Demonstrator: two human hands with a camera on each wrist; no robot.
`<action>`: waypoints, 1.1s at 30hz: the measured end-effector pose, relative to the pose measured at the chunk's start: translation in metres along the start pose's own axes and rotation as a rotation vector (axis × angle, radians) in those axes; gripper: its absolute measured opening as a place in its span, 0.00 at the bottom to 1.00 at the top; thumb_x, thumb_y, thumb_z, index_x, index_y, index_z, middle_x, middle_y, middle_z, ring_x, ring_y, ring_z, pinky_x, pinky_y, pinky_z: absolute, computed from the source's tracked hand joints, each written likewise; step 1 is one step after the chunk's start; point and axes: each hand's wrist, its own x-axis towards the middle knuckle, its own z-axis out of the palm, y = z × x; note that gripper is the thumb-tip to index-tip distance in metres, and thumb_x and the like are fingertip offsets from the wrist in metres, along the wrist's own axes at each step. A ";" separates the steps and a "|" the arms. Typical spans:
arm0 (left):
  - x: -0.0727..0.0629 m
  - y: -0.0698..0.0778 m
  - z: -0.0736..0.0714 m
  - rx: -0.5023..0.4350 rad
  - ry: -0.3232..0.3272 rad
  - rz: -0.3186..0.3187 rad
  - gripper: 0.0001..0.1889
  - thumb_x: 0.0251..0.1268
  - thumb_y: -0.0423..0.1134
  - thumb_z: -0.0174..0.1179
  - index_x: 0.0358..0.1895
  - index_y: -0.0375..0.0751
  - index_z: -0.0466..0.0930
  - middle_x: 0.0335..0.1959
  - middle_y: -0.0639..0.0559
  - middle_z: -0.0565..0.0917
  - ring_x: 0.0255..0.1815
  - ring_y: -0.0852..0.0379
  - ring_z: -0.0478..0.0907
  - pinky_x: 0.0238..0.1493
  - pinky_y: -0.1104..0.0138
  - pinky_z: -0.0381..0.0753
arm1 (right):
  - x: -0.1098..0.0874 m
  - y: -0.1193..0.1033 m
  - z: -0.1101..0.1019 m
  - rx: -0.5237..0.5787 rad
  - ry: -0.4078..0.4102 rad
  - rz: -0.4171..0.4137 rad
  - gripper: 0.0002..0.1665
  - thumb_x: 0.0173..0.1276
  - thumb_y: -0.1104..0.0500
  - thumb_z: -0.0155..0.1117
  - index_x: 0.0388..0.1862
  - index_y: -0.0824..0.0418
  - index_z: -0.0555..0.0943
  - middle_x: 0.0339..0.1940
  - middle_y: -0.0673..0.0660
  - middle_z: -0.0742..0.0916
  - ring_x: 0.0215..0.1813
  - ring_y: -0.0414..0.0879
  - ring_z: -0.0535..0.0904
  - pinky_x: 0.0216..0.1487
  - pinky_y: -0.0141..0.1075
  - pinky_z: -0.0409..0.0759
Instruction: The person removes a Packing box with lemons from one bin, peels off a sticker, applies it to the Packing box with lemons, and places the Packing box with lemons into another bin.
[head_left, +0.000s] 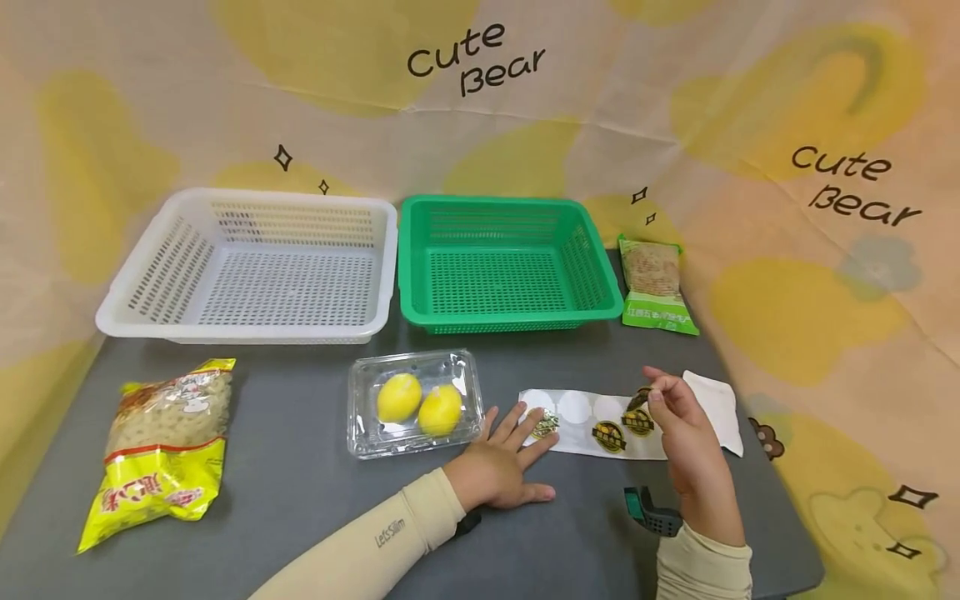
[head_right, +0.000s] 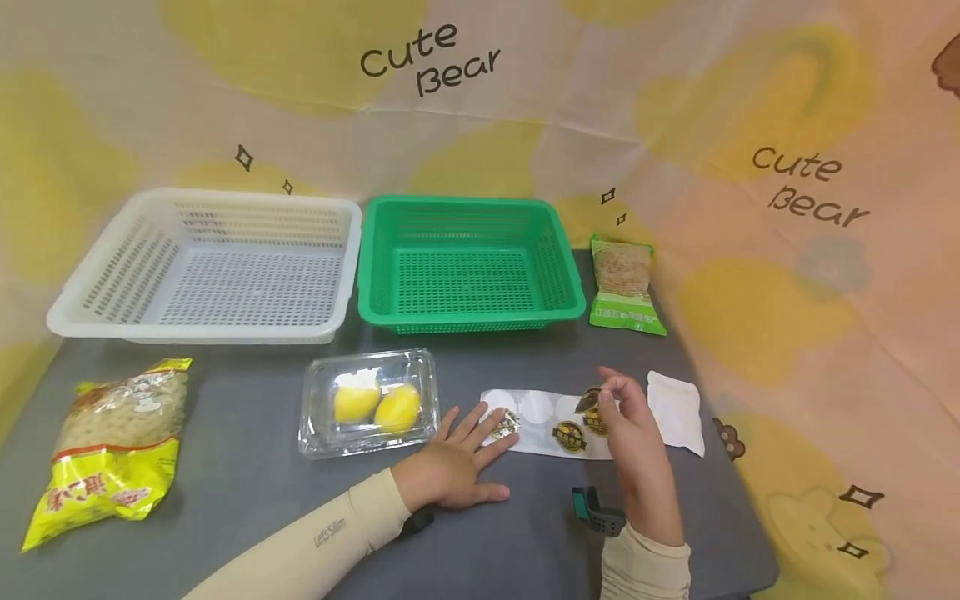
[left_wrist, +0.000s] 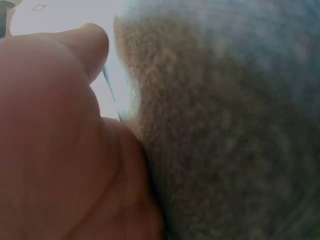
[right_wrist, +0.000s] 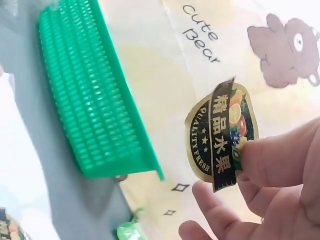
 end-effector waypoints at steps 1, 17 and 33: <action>-0.001 -0.001 0.000 0.002 0.006 -0.001 0.43 0.74 0.74 0.50 0.87 0.70 0.50 0.89 0.59 0.38 0.88 0.52 0.27 0.83 0.47 0.33 | 0.000 -0.002 0.000 -0.004 0.002 0.001 0.07 0.89 0.63 0.44 0.45 0.62 0.66 0.84 0.65 0.59 0.86 0.64 0.41 0.74 0.77 0.34; -0.008 0.014 -0.006 0.105 0.337 0.110 0.34 0.80 0.65 0.52 0.81 0.54 0.69 0.83 0.49 0.62 0.84 0.43 0.55 0.76 0.44 0.62 | 0.007 0.002 0.046 -0.070 0.124 -0.010 0.12 0.83 0.63 0.59 0.54 0.72 0.78 0.64 0.57 0.80 0.65 0.45 0.69 0.62 0.42 0.67; -0.059 -0.026 -0.056 -0.567 1.090 -0.014 0.08 0.67 0.33 0.74 0.47 0.41 0.90 0.40 0.53 0.88 0.38 0.56 0.84 0.41 0.62 0.85 | 0.006 -0.008 0.122 -0.058 -0.023 -0.152 0.06 0.79 0.62 0.67 0.49 0.63 0.86 0.47 0.55 0.86 0.53 0.50 0.79 0.52 0.43 0.78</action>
